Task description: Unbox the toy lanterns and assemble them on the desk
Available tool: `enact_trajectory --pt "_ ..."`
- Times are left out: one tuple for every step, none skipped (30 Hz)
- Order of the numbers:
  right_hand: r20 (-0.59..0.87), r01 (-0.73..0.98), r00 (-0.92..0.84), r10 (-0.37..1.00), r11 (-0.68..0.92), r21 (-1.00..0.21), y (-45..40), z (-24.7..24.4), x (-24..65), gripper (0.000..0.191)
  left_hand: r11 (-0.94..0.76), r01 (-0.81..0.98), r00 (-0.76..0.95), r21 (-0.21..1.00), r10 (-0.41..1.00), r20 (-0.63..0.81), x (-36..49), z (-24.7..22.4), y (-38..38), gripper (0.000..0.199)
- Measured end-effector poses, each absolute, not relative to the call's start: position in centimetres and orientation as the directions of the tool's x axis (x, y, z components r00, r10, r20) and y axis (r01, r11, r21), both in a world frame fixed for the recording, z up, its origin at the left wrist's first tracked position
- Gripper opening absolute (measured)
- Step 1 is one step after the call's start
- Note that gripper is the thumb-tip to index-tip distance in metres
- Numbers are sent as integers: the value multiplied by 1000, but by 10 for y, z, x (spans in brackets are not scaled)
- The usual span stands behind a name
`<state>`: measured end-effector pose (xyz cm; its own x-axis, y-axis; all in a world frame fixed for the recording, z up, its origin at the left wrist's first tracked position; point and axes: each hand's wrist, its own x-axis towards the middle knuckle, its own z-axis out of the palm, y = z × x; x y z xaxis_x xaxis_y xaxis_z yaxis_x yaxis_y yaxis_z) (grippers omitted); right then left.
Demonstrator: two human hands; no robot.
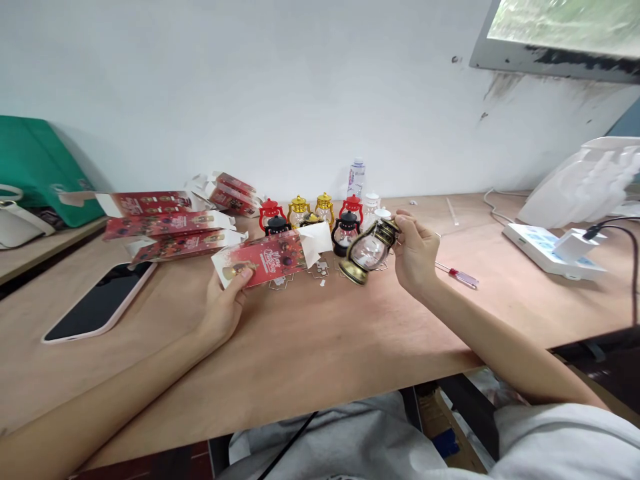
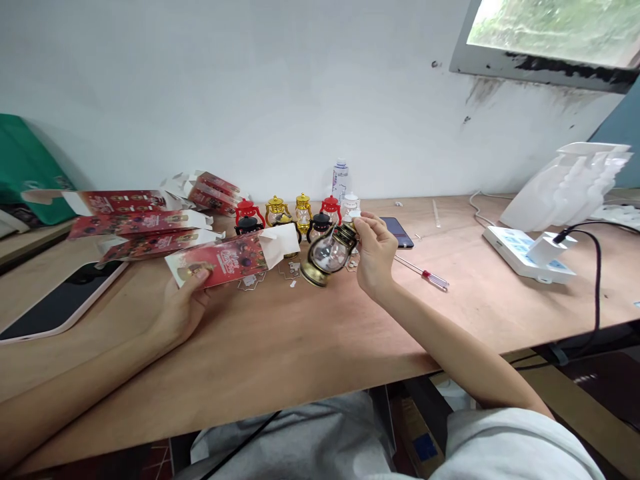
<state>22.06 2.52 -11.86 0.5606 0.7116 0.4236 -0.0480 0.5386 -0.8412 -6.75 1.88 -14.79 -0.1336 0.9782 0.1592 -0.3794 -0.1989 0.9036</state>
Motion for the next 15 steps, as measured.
enact_trajectory --pt "455 -11 564 689 557 -830 26 -119 222 21 -203 -374 -143 905 977 160 -68 -148 19 43" --pt "487 27 561 670 573 -819 26 -120 222 20 -205 -370 -147 906 976 161 -68 -149 20 43" --pt "516 67 551 656 582 -810 26 -121 221 19 -205 -366 -144 908 976 162 -68 -149 20 43" --pt "541 106 534 649 584 -805 24 -122 219 18 -204 -364 -136 909 977 165 -68 -150 20 43" --pt "561 146 513 649 578 -803 22 -123 216 18 -205 -364 -128 908 977 170 -68 -151 20 44" --pt "578 186 491 652 570 -800 20 -124 214 17 -207 -367 -120 907 977 175 -68 -151 20 44" --pt "593 223 468 655 562 -796 17 -125 211 16 -207 -373 -111 904 978 178 -68 -152 19 45" --pt "608 256 445 658 557 -790 15 -126 208 15 -205 -384 -104 900 978 178 -68 -152 19 46" --pt "625 287 422 657 557 -779 12 -127 206 14 -200 -396 -99 896 980 175 -68 -152 18 47" --pt "644 317 400 652 561 -765 10 -128 204 14 -196 -406 -97 893 981 171 -68 -151 18 48" --pt "665 347 379 644 567 -747 8 -129 202 13 -192 -413 -97 890 981 166 -68 -151 17 48" --pt "683 375 358 636 572 -729 7 -130 201 12 -189 -415 -99 890 982 162 -68 -151 17 49" --pt "698 400 339 631 575 -714 6 -131 199 12 -188 -411 -103 892 982 160 -68 -151 17 49" --pt "707 419 324 629 574 -703 5 -132 198 11 -189 -400 -107 897 981 159 -68 -150 17 49" --pt "710 431 313 630 572 -698 5 -133 198 11 -192 -385 -111 903 981 161 -68 -150 16 48"
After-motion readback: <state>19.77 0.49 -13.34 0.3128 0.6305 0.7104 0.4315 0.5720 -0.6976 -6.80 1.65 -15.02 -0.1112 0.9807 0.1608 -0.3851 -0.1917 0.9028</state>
